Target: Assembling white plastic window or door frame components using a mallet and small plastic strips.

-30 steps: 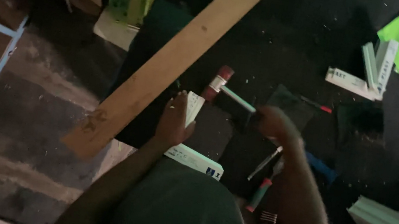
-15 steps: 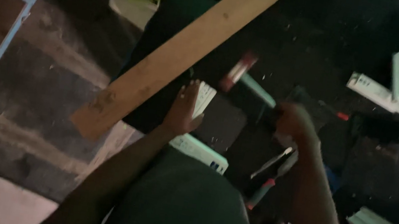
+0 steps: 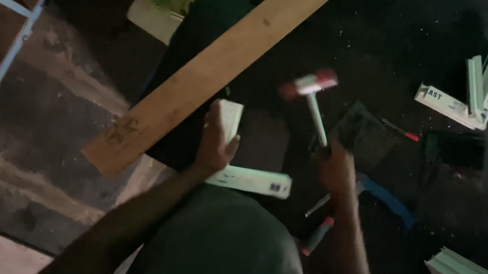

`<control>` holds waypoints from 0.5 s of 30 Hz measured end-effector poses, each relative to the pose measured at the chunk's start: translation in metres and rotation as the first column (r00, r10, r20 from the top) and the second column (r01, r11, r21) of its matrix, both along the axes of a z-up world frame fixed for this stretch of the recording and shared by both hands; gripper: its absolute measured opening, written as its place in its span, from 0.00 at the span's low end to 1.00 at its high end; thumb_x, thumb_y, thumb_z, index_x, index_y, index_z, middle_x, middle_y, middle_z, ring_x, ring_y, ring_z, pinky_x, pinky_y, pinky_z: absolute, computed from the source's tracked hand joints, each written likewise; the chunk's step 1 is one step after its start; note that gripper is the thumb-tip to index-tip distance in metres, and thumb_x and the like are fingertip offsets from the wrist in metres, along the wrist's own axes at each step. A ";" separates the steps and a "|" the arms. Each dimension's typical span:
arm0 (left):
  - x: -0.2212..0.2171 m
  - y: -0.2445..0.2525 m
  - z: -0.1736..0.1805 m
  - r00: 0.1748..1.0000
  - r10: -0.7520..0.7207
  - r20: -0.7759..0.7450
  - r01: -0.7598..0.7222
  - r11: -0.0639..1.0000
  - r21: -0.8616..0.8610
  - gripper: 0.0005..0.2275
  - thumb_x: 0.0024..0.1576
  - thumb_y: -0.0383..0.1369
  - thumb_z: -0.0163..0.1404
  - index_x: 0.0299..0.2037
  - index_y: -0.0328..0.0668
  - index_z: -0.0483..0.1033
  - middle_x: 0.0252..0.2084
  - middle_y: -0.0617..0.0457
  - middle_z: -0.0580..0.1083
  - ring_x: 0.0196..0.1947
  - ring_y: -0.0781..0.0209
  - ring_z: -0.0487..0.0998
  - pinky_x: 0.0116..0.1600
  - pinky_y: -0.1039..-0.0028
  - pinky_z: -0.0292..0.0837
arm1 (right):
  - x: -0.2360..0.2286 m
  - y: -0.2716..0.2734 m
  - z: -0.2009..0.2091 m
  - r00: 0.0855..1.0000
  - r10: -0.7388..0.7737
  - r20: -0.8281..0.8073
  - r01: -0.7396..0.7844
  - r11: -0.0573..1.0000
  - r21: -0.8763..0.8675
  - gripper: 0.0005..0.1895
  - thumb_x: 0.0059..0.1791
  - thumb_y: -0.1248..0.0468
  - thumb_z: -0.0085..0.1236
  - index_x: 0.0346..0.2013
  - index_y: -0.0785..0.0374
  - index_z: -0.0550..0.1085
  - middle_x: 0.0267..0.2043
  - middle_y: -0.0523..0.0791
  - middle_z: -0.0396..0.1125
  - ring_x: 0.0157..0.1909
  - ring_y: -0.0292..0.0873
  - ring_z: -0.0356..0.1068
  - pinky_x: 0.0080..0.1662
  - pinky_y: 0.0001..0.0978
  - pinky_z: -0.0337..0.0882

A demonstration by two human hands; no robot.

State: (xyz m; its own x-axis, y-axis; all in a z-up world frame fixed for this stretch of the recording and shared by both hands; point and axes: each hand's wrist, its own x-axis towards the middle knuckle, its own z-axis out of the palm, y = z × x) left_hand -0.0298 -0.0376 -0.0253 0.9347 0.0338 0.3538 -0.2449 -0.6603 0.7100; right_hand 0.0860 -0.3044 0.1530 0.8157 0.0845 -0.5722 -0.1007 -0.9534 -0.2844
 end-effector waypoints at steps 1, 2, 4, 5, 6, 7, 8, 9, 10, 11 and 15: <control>-0.002 -0.001 0.002 0.993 0.121 -0.017 -0.121 0.992 -0.036 0.40 0.70 0.51 0.38 0.77 0.26 0.31 0.80 0.28 0.40 0.81 0.28 0.42 0.79 0.41 0.40 | -0.013 -0.002 -0.001 0.994 -0.102 0.044 0.096 0.990 0.107 0.15 0.52 0.59 0.56 0.50 0.64 0.75 0.43 0.52 0.73 0.43 0.49 0.73 0.44 0.46 0.72; -0.004 -0.004 0.003 0.970 0.239 -0.037 -0.241 0.968 -0.069 0.40 0.70 0.50 0.40 0.77 0.26 0.30 0.80 0.27 0.38 0.81 0.27 0.41 0.79 0.41 0.41 | -0.025 -0.004 -0.001 0.975 -0.206 0.076 0.186 0.958 0.217 0.15 0.51 0.60 0.58 0.49 0.65 0.76 0.42 0.51 0.74 0.42 0.47 0.73 0.44 0.44 0.70; -0.003 0.001 0.027 0.973 0.222 -0.055 -0.227 0.969 -0.099 0.39 0.70 0.49 0.41 0.78 0.27 0.33 0.80 0.26 0.38 0.81 0.28 0.40 0.79 0.42 0.41 | -0.051 -0.011 0.005 0.944 -0.329 0.017 0.313 0.912 0.264 0.16 0.50 0.60 0.60 0.50 0.65 0.76 0.41 0.51 0.74 0.40 0.48 0.73 0.41 0.42 0.71; -0.005 0.000 0.038 0.972 0.221 -0.081 -0.230 0.964 -0.135 0.38 0.71 0.48 0.43 0.78 0.27 0.35 0.80 0.25 0.38 0.81 0.28 0.39 0.80 0.42 0.40 | -0.067 -0.015 0.009 0.902 -0.428 -0.049 0.423 0.858 0.293 0.19 0.48 0.61 0.62 0.51 0.64 0.75 0.40 0.51 0.74 0.38 0.48 0.74 0.39 0.41 0.72; -0.004 0.011 0.060 0.976 0.201 -0.087 -0.212 0.968 -0.134 0.38 0.71 0.48 0.43 0.78 0.27 0.35 0.80 0.25 0.38 0.81 0.28 0.39 0.80 0.42 0.40 | -0.081 -0.020 0.010 0.894 -0.446 -0.054 0.441 0.849 0.290 0.19 0.48 0.61 0.62 0.51 0.64 0.75 0.40 0.51 0.74 0.38 0.48 0.74 0.39 0.41 0.72; -0.003 0.022 0.081 0.982 0.137 -0.128 -0.128 0.989 0.076 0.37 0.63 0.49 0.48 0.75 0.34 0.45 0.78 0.27 0.39 0.79 0.29 0.39 0.76 0.42 0.38 | -0.094 -0.025 0.011 0.899 -0.438 -0.009 0.421 0.857 0.298 0.20 0.47 0.61 0.63 0.53 0.64 0.74 0.40 0.51 0.75 0.38 0.47 0.74 0.39 0.41 0.73; -0.001 0.033 0.103 0.981 0.080 -0.179 -0.027 0.960 0.279 0.37 0.56 0.50 0.52 0.71 0.40 0.54 0.76 0.28 0.40 0.76 0.30 0.38 0.73 0.41 0.36 | -0.107 -0.028 0.011 0.902 -0.431 0.036 0.401 0.864 0.305 0.23 0.46 0.62 0.64 0.54 0.63 0.73 0.40 0.51 0.75 0.38 0.47 0.75 0.39 0.41 0.73; 0.011 0.046 0.114 0.980 0.067 -0.186 -0.012 0.960 0.280 0.37 0.56 0.50 0.52 0.71 0.40 0.54 0.76 0.28 0.40 0.76 0.30 0.38 0.73 0.41 0.36 | -0.118 -0.035 0.004 0.896 -0.443 0.028 0.414 0.858 0.303 0.23 0.46 0.62 0.64 0.54 0.63 0.73 0.40 0.51 0.75 0.38 0.47 0.75 0.39 0.41 0.73; 0.023 0.059 0.124 0.911 -0.182 -0.371 0.301 0.908 0.293 0.41 0.51 0.54 0.57 0.72 0.45 0.56 0.76 0.35 0.42 0.77 0.36 0.38 0.74 0.41 0.33 | -0.130 -0.042 -0.004 0.864 -0.501 -0.044 0.484 0.804 0.346 0.21 0.46 0.63 0.63 0.53 0.63 0.74 0.42 0.49 0.77 0.40 0.45 0.77 0.40 0.40 0.75; 0.033 0.070 0.134 0.744 -0.388 -0.544 0.581 0.778 0.240 0.45 0.45 0.57 0.62 0.72 0.49 0.59 0.77 0.43 0.44 0.77 0.42 0.39 0.75 0.41 0.30 | -0.142 -0.050 -0.011 0.827 -0.549 -0.118 0.549 0.746 0.377 0.20 0.45 0.64 0.62 0.51 0.64 0.75 0.44 0.48 0.78 0.42 0.44 0.78 0.42 0.39 0.76; 0.071 0.091 0.108 0.679 -0.467 -0.566 0.732 0.494 0.470 0.50 0.32 0.55 0.69 0.69 0.50 0.65 0.77 0.44 0.54 0.78 0.42 0.46 0.71 0.43 0.31 | -0.168 -0.054 -0.024 0.956 -0.287 -0.064 0.294 0.938 0.185 0.17 0.46 0.59 0.66 0.45 0.64 0.77 0.41 0.49 0.79 0.42 0.45 0.80 0.43 0.40 0.78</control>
State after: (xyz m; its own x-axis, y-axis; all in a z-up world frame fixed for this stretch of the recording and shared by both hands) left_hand 0.0415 0.0535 0.0825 0.6807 -0.6796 -0.2735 -0.6068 -0.7323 0.3092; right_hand -0.0824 -0.3588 0.1291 0.8003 -0.0431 -0.5980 -0.3788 -0.8095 -0.4486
